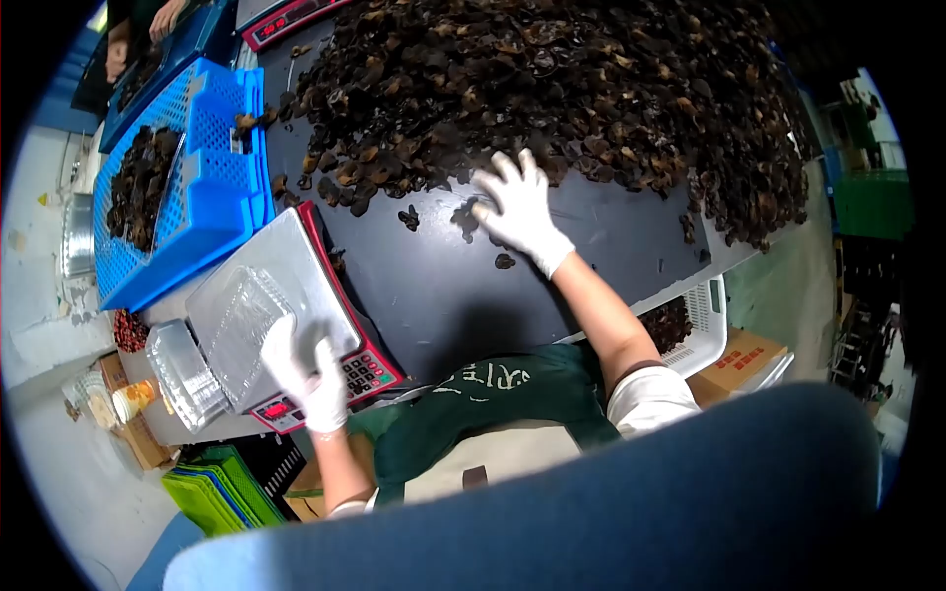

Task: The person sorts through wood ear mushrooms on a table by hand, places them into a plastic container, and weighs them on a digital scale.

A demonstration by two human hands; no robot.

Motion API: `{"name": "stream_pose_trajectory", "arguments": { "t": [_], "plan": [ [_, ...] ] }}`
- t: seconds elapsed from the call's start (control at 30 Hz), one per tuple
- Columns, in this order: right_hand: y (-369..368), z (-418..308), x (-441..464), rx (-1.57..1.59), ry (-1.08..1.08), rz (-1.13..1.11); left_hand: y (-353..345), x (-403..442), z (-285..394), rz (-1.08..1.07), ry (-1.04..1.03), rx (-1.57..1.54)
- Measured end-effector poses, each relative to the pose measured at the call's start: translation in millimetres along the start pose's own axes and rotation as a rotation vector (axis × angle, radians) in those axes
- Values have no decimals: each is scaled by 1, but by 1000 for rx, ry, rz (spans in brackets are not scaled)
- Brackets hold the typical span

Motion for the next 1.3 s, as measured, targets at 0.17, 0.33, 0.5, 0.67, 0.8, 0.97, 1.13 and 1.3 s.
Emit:
{"name": "stream_pose_trajectory", "arguments": {
  "t": [0.17, 0.33, 0.5, 0.67, 0.8, 0.97, 1.13, 1.3],
  "plan": [
    [15, -51, -65, 175, 257, -2, -141, 66, 35, -142, -22, -130],
    [50, 36, -31, 270, 18, 335, -216, 138, -27, -53, 90, 114],
    [15, 107, 6, -77, -385, 236, -272, 119, -89, -428, 470, 348],
    [-6, 29, -11, 36, -7, 65, -262, 50, -16, -304, 7, 172],
    [-6, -37, -82, 202, 364, -29, -223, -18, 56, -400, -292, 43],
    [31, -27, -80, 307, 308, 9, -184, -13, 29, -264, -74, -120],
    [12, 20, -15, 44, -37, 123, -223, 13, -20, -325, 68, 158],
    [-16, -50, -47, 147, 354, -179, -230, -27, 4, -472, -116, -40]
  ]
}}
Point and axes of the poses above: each hand's wrist, its own x-axis towards the middle knuckle, its own y-axis out of the back of the hand, z = x × y, the point moved 9 cm from there along x, towards the middle knuckle, and after that the axes turned 4 degrees about -x, right-handed, at the moved point
